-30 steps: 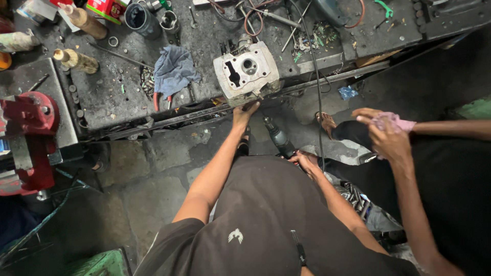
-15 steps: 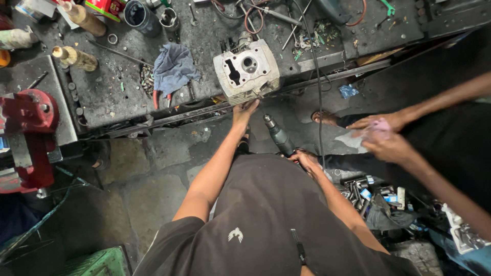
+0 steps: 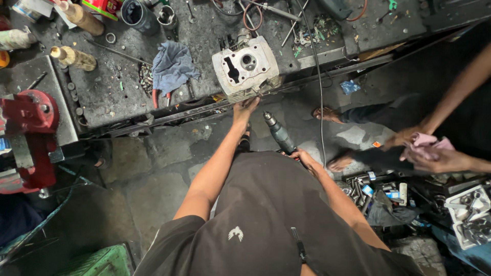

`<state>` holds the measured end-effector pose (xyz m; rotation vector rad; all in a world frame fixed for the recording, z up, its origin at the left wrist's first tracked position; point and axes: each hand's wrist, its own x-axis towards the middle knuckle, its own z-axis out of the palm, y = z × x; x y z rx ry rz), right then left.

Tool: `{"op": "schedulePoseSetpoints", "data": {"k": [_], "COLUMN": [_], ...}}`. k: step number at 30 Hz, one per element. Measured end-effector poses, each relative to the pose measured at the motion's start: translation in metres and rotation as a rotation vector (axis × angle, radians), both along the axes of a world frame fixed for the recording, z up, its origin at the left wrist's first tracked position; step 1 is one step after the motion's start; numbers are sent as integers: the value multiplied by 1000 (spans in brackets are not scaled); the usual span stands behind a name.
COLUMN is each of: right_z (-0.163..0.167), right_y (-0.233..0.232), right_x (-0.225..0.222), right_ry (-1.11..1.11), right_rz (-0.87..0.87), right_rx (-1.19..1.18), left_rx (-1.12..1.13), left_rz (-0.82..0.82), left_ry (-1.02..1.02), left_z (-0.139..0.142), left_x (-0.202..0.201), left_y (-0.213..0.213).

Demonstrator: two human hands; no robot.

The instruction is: The person cleans a metal engine block with a rag, then uses a power drill to remove or adjust fasteners on the block. The person handles the block and drill with both hands while standing at a cluttered workbench.

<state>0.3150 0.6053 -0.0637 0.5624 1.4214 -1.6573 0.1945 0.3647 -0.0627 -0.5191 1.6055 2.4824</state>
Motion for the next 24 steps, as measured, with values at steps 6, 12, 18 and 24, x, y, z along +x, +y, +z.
{"op": "schedulePoseSetpoints", "data": {"k": [6,12,18,24], "right_z": [-5,-11,-13,-12], "right_y": [1,2,3,2], "right_x": [-1,0,1,-1], "right_ry": [16,47,70,72], "right_rz": [39,97,98,110], "right_rx": [58,49,67,116], "left_rx": [63,41,18,45], "left_rz": [4,8,10,19], "left_ry": [41,30,34,36], "left_z": [-1,-2,1,-1], "left_x": [-2,-2,-1,-1], "left_y": [1,1,-1,-1]}}
